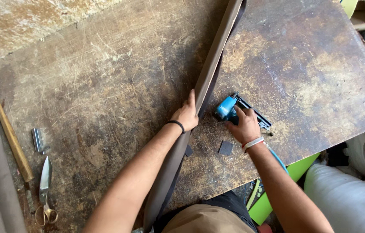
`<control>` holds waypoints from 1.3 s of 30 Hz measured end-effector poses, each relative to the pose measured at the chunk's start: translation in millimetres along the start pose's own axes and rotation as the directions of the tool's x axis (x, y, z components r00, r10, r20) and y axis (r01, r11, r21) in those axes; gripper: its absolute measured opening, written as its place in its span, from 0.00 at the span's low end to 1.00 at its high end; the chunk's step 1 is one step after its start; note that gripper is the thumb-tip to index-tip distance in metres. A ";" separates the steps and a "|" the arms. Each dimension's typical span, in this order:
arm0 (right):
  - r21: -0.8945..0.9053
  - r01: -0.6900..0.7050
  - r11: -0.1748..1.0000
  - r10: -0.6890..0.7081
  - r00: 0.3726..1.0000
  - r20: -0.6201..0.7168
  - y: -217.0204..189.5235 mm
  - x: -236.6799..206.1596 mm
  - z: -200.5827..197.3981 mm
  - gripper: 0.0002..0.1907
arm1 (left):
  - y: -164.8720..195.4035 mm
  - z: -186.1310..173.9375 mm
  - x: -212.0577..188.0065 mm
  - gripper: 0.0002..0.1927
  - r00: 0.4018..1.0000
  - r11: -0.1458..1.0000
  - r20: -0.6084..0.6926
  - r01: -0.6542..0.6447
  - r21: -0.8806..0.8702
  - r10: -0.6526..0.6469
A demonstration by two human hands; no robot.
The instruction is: The person wraps a long wooden piece with dark fabric and secures it using a pneumatic staple gun. They repeatedly fold the fabric edges, align the material, and drive staples along the length of the wood to hold the fabric in place.
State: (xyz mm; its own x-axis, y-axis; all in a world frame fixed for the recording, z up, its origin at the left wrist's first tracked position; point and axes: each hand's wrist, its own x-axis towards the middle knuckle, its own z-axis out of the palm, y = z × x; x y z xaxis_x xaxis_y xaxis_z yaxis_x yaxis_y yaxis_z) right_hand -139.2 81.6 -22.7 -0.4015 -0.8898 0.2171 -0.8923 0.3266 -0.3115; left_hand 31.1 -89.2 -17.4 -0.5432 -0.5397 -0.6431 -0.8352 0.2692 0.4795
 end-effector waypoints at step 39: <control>0.907 -0.421 -0.018 0.495 0.784 0.374 -62.5 2.3 133.4 0.12 | -33.7 57.0 -13.6 0.48 0.951 0.942 -0.179 -0.283 -0.181 0.252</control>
State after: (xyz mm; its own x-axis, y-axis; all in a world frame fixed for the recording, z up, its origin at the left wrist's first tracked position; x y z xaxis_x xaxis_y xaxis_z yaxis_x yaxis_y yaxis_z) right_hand -56.9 16.6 -126.1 -0.6792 -0.6554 -0.3303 0.3724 0.0800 -0.9246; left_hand 61.7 -45.5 -58.8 -0.7115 -0.5886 -0.3839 -0.6170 0.2618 0.7421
